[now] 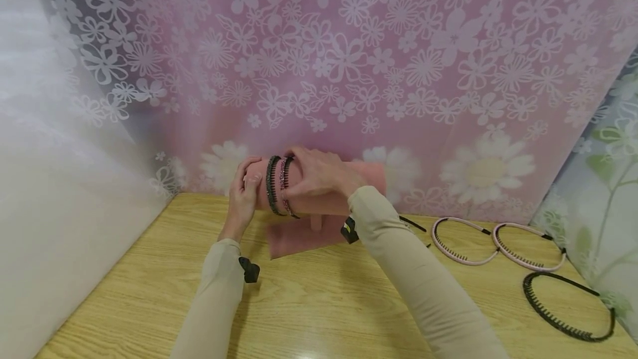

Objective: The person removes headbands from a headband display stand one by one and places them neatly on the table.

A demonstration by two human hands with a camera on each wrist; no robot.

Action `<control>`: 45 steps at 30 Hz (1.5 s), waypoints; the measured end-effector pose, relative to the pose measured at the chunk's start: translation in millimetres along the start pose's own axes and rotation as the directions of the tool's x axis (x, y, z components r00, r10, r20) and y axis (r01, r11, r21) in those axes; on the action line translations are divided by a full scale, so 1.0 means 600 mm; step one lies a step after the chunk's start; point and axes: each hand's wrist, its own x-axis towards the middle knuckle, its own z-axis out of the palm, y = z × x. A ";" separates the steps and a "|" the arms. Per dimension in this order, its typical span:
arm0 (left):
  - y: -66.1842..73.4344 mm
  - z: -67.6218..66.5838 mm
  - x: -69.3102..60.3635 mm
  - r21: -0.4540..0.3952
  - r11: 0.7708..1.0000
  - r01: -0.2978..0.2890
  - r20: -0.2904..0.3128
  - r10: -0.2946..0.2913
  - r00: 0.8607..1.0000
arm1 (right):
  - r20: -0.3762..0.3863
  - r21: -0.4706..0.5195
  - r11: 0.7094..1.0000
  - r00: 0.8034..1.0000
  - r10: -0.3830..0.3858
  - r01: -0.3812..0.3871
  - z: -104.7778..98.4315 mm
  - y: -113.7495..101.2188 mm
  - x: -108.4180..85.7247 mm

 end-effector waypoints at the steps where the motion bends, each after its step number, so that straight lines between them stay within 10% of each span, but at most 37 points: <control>1: 0.000 0.000 0.000 0.004 1.000 0.001 0.000 -0.001 1.000 | -0.001 -0.003 1.000 1.000 0.000 0.000 0.000 0.000 0.000; 45: -0.003 -0.002 -0.001 0.068 0.996 0.065 -0.010 -0.065 0.998 | 0.055 -0.010 1.000 0.998 0.024 -0.023 -0.028 0.022 -0.045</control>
